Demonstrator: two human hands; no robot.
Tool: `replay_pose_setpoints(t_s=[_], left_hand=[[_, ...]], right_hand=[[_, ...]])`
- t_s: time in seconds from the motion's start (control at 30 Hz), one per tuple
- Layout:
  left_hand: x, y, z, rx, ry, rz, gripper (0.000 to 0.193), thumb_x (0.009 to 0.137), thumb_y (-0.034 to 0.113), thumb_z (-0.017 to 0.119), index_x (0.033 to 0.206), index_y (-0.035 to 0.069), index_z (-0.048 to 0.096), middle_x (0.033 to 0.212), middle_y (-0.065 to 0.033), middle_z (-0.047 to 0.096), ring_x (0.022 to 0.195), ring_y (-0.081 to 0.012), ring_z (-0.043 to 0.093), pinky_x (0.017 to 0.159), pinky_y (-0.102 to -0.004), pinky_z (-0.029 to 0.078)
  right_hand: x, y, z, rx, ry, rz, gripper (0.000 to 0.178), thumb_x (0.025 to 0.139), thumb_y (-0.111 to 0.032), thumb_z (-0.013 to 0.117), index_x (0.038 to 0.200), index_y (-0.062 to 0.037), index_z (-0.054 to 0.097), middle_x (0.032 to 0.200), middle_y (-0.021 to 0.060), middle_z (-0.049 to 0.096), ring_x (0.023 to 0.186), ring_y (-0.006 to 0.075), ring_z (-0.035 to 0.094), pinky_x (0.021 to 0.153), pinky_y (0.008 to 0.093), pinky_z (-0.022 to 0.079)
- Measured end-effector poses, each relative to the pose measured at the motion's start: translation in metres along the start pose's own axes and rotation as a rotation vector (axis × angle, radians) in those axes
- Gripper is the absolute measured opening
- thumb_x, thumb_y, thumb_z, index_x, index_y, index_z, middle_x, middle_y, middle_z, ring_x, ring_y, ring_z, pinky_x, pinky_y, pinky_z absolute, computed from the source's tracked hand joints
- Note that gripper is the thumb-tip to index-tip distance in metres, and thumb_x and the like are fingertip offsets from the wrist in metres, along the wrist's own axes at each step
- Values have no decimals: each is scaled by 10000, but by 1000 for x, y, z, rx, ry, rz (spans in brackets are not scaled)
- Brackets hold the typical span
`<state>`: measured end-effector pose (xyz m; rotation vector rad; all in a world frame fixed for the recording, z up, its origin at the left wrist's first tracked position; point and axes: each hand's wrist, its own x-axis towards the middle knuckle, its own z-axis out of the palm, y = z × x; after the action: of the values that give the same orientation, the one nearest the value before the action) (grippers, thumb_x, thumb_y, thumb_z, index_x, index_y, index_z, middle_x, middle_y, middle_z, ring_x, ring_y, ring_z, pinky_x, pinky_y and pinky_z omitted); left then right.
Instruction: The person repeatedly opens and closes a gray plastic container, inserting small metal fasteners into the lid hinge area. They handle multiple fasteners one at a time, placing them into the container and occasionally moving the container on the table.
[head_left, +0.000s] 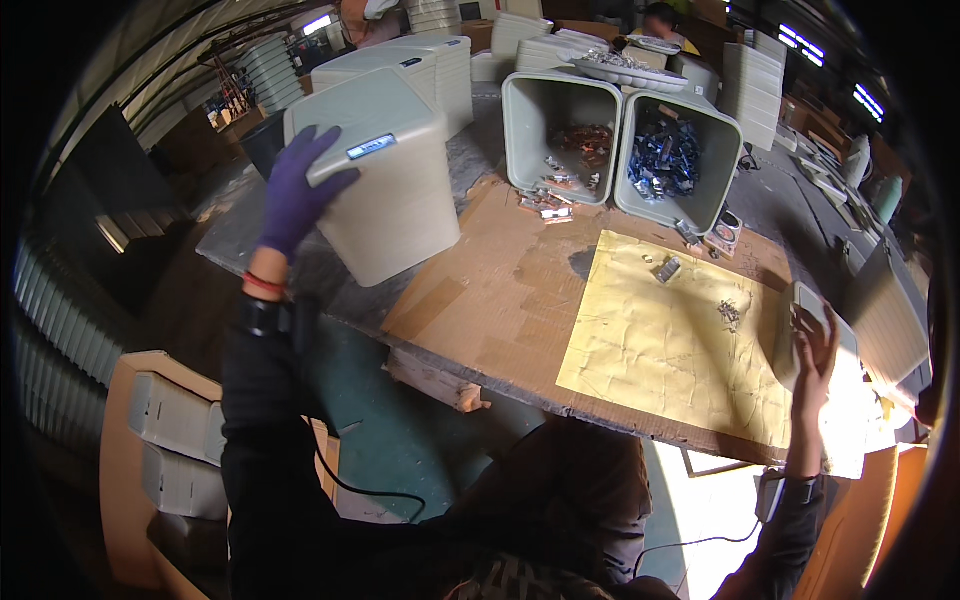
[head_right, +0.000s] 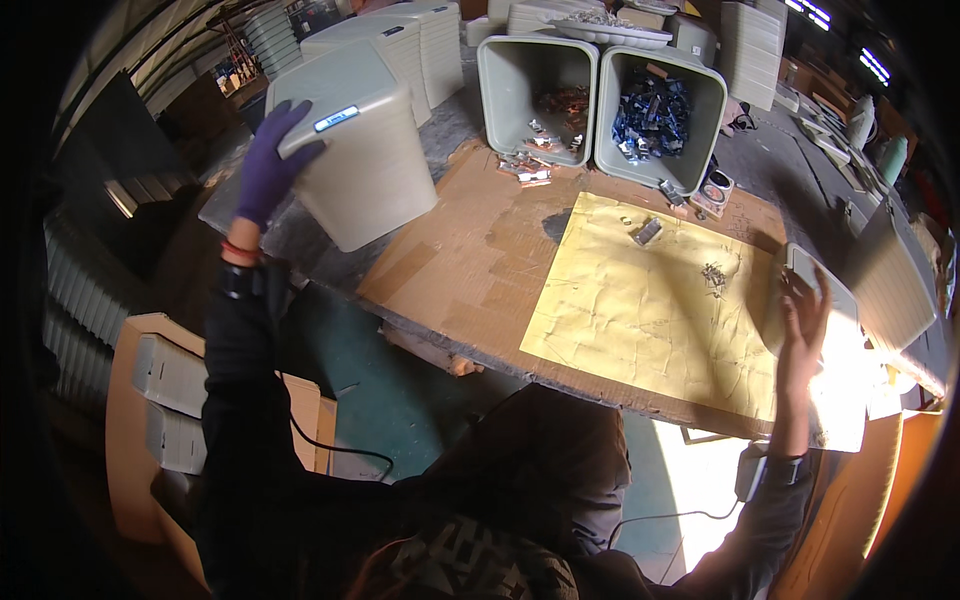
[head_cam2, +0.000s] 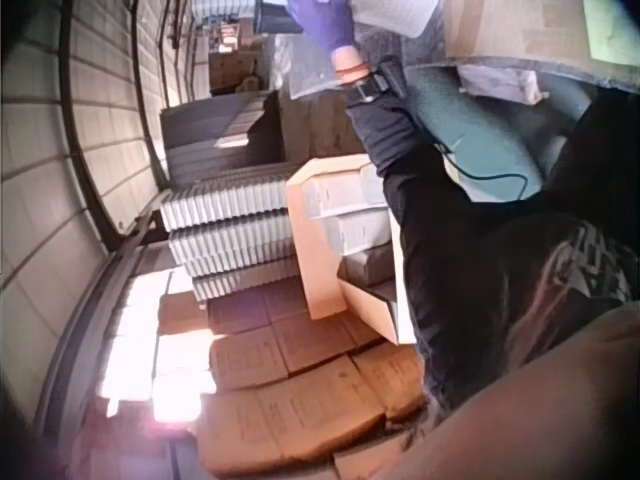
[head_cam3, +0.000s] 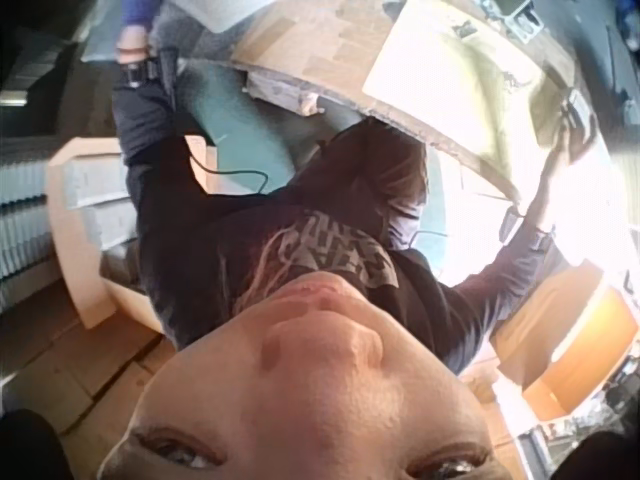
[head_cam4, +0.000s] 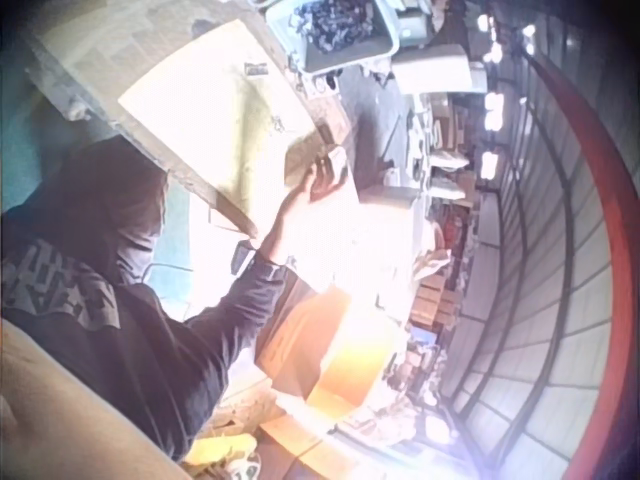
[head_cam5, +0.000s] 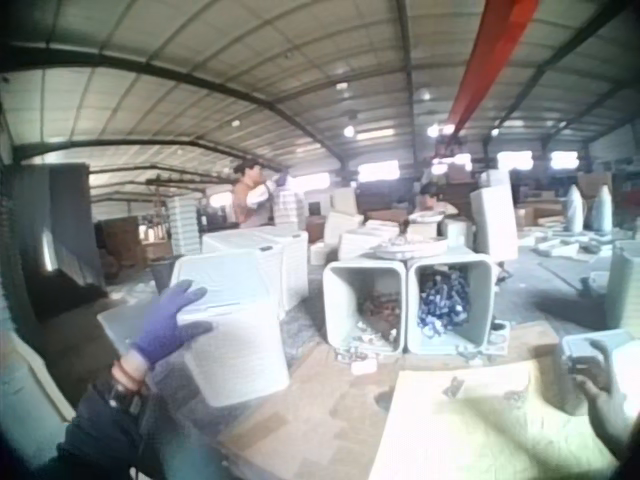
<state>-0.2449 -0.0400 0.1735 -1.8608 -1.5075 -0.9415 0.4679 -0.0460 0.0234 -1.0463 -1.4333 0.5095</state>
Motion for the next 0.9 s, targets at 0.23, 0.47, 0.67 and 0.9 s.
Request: replay_pose_setpoints(t_s=[0.23,0.47,0.67,0.9], left_hand=[[-10,-35,0,-13,-95,-99,619,830,319,852,1378,118,648,1433,-223,579,1422,-356,471,1116,-432,429],[13,-29,1,438,-199,6,652,914,366,766,1446,55,552,1478,-289,482,1358,-477,468,1120,-505,423],[-6,78,25,149,192,334,550,978,299,657,1475,101,526,1534,-216,455,1409,-412,441,1150,-506,389],[-25,228,76,-1240,-603,333,893,815,89,825,1558,-7,339,1604,-215,360,1460,-352,388,1181,-455,346]], right_hand=[[7,102,-209,-824,171,-1,443,1005,-137,598,1428,-37,512,1375,129,597,1287,263,567,1103,407,444],[-38,174,-320,-292,105,202,418,1046,-268,495,1385,-36,573,1294,116,607,1165,225,581,1044,353,440],[34,110,-241,-649,631,168,426,876,-132,752,1283,-71,641,972,120,744,838,187,704,722,297,561],[25,-67,1,-277,-216,-33,391,978,57,604,1354,-27,534,1142,201,738,1044,214,714,887,336,598]])
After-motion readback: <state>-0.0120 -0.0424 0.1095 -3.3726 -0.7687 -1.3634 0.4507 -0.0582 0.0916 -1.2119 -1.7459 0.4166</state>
